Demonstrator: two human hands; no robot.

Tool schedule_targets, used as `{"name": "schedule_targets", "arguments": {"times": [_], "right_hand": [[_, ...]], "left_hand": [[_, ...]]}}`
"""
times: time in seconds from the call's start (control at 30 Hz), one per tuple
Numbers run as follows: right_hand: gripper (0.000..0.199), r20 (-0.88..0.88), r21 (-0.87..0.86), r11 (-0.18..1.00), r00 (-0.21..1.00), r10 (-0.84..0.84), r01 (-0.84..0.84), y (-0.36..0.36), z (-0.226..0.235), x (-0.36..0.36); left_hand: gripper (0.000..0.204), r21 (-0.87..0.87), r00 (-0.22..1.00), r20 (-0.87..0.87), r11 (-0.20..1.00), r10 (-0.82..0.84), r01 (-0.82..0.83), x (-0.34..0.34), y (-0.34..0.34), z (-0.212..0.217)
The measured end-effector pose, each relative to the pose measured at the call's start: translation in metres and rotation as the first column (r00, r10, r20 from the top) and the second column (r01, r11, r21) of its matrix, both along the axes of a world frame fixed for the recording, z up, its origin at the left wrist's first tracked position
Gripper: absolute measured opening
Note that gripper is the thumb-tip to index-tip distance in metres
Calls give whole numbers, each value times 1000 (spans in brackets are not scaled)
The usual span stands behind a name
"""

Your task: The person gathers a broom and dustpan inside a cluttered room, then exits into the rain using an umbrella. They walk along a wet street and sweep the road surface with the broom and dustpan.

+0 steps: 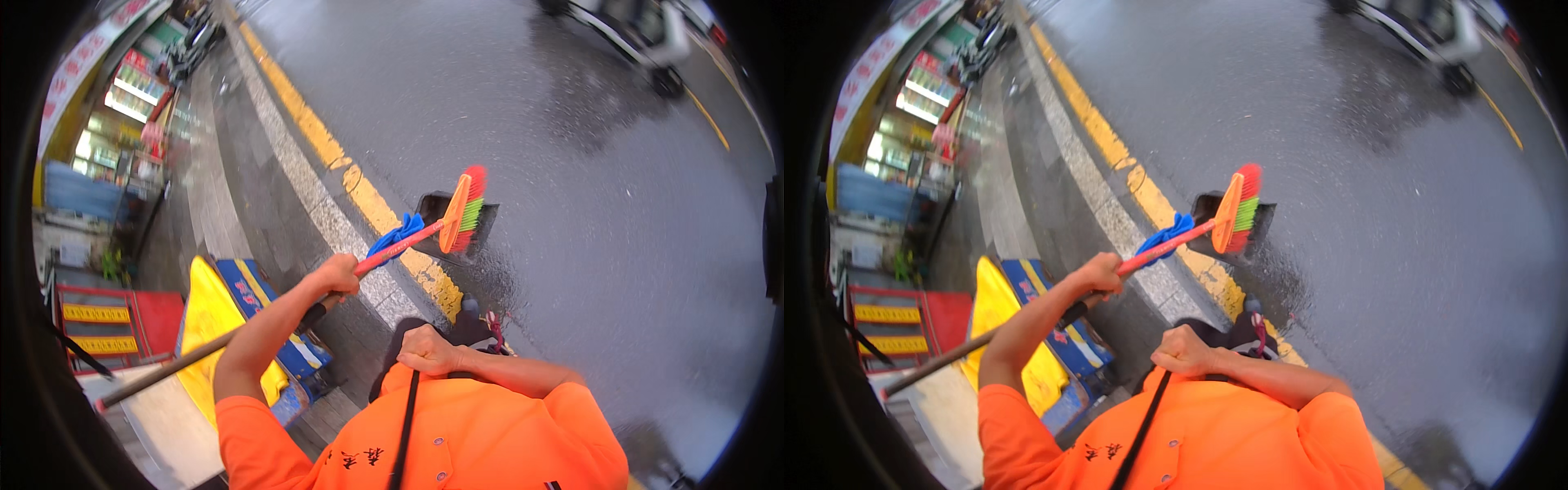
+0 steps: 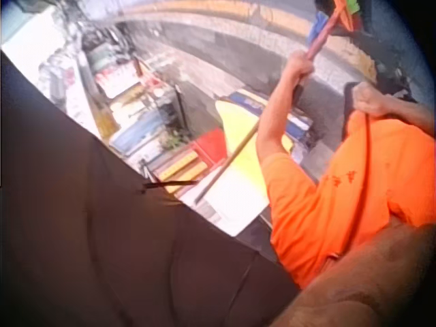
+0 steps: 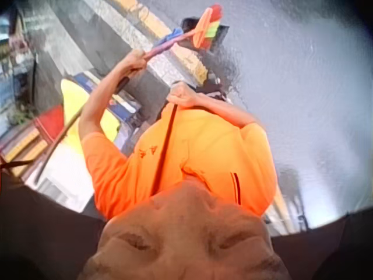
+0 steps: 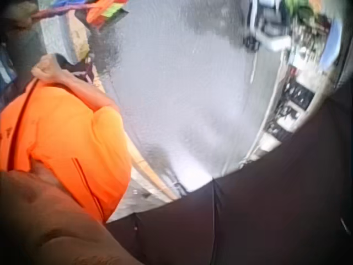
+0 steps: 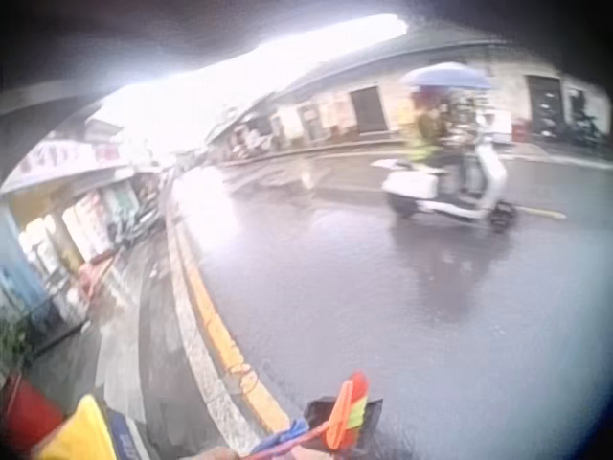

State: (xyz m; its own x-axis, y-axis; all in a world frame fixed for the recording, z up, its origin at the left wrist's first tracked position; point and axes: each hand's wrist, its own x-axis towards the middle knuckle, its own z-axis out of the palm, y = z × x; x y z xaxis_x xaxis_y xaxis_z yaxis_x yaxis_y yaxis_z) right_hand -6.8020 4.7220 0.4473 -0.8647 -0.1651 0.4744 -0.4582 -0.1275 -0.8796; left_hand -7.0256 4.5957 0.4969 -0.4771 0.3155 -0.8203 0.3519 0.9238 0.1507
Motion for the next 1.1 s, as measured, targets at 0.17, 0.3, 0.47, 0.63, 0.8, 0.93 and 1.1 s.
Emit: {"name": "schedule_targets", "arguments": {"times": [0.17, 0.3, 0.47, 0.63, 0.8, 0.93, 1.1], "right_hand": [[26, -39, -47, 987, 988, 149, -150, 18, -16, -124], [23, 5, -66, 966, 968, 250, -249, 38, -37, -279], [14, 252, 75, 953, 930, 267, -294, 45, -30, -464], [6, 306, 152, 982, 950, 65, -116, 53, 20, -636], [15, 386, 148, 951, 901, 196, -270, 71, 3, -821], [36, 69, 383, 919, 990, -124, 89, 93, -3, -980], [53, -111, 521, 758, 911, -396, 393, 78, 27, -1103]], "left_hand": [[25, 51, 999, 0, 998, -38, 38, -113, -3, -11], [26, 34, 997, 64, 998, 48, -50, -248, 6, -9], [28, 60, 995, 41, 994, -94, 91, -427, 1, -26], [25, 1, 992, 124, 1000, 11, -11, -576, 28, 45], [24, 33, 984, 81, 987, -161, 158, -743, 68, 13], [21, 78, 990, 114, 994, -85, 77, -893, 101, -1], [16, 44, 978, 60, 980, -198, 195, -1018, 109, 11]]}}
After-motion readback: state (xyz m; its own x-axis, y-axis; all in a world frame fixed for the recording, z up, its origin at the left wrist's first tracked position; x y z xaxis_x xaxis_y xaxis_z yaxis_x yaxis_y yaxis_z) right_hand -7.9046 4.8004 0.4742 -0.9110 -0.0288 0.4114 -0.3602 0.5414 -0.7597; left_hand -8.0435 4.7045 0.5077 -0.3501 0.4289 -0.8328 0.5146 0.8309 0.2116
